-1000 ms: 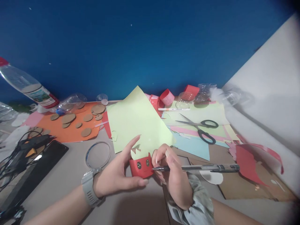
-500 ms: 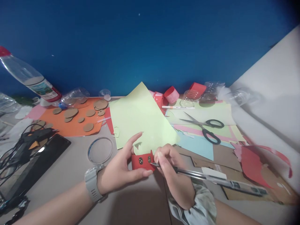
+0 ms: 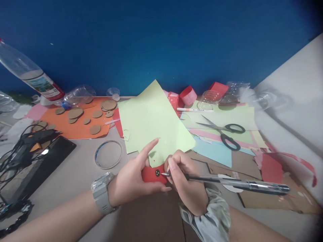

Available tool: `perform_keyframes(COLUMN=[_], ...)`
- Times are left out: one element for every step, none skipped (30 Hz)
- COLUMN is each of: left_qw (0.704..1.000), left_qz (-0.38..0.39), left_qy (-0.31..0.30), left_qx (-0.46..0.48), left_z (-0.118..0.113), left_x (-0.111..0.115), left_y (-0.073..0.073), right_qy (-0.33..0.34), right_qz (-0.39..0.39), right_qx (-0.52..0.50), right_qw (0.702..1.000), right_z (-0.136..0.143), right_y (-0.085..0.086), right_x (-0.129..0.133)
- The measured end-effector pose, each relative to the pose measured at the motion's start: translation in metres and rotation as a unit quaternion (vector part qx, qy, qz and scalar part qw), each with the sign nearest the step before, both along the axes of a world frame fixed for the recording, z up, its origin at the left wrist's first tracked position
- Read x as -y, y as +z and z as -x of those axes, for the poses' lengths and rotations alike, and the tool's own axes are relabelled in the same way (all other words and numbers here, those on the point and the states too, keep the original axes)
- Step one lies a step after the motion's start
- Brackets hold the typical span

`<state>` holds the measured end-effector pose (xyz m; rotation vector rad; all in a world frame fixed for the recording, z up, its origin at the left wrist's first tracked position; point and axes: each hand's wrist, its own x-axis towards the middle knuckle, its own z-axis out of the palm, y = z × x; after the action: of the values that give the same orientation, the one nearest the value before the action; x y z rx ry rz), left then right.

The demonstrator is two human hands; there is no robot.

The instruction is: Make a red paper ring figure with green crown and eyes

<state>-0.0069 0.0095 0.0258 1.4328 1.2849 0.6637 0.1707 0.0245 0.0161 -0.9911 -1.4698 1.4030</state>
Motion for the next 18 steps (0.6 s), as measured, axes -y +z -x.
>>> perform_keyframes(left_qw=[1.000,1.000,0.999,0.999,0.999,0.999,0.998,0.998,0.998,0.998,0.997,0.997,0.996,0.996,0.996,0.996,0.996,0.996], left_qz=[0.004,0.006,0.007,0.006,0.002,-0.002,-0.007,-0.010,-0.012,-0.014,-0.016,-0.017,-0.017,-0.016,-0.016,-0.016,-0.017,-0.018], left_qy=[-0.001,-0.002,-0.005,-0.008,-0.011,-0.014,-0.017,-0.021,-0.023,-0.024,-0.025,-0.026,-0.026,-0.027,-0.028,-0.028,-0.028,-0.028], left_qx=[-0.015,-0.027,-0.035,-0.042,-0.047,-0.052,-0.057,-0.060,-0.062,-0.065,-0.068,-0.073,-0.078,-0.082,-0.084,-0.085,-0.085,-0.083], left_z=[-0.0002,-0.0004,-0.0007,-0.0008,-0.0009,-0.0009,-0.0007,-0.0005,-0.0003,0.0000,0.0002,0.0003,0.0004,0.0004,0.0003,0.0001,0.0000,-0.0002], left_x=[-0.0004,-0.0006,-0.0008,-0.0010,-0.0011,-0.0012,-0.0013,-0.0013,-0.0013,-0.0012,-0.0011,-0.0011,-0.0010,-0.0010,-0.0010,-0.0010,-0.0010,-0.0010], left_y=[0.0007,0.0014,0.0021,0.0026,0.0030,0.0032,0.0032,0.0031,0.0029,0.0028,0.0026,0.0027,0.0029,0.0032,0.0037,0.0043,0.0049,0.0054], right_qy=[0.001,0.001,0.001,0.001,0.000,0.000,0.001,0.003,0.003,0.004,0.004,0.004,0.003,0.002,0.002,0.004,0.005,0.006], right_qz=[-0.003,-0.004,-0.004,-0.006,-0.007,-0.006,-0.003,0.001,0.006,0.008,0.006,0.001,-0.005,-0.011,-0.013,-0.010,-0.003,0.003], right_qx=[0.003,0.006,0.007,0.007,0.006,0.005,0.005,0.004,0.005,0.008,0.013,0.020,0.027,0.033,0.035,0.035,0.032,0.030], right_qw=[1.000,1.000,1.000,1.000,1.000,1.000,1.000,1.000,1.000,1.000,1.000,1.000,1.000,0.999,0.999,0.999,0.999,1.000], right_z=[0.0000,0.0001,0.0002,0.0002,0.0003,0.0003,0.0004,0.0005,0.0008,0.0011,0.0014,0.0017,0.0020,0.0022,0.0022,0.0021,0.0019,0.0016], right_y=[0.0001,0.0004,0.0009,0.0013,0.0017,0.0020,0.0022,0.0024,0.0025,0.0027,0.0030,0.0034,0.0039,0.0045,0.0049,0.0053,0.0055,0.0056], right_x=[-0.0004,-0.0006,-0.0007,-0.0005,-0.0003,0.0000,0.0003,0.0005,0.0005,0.0003,-0.0001,-0.0005,-0.0010,-0.0015,-0.0018,-0.0020,-0.0020,-0.0020])
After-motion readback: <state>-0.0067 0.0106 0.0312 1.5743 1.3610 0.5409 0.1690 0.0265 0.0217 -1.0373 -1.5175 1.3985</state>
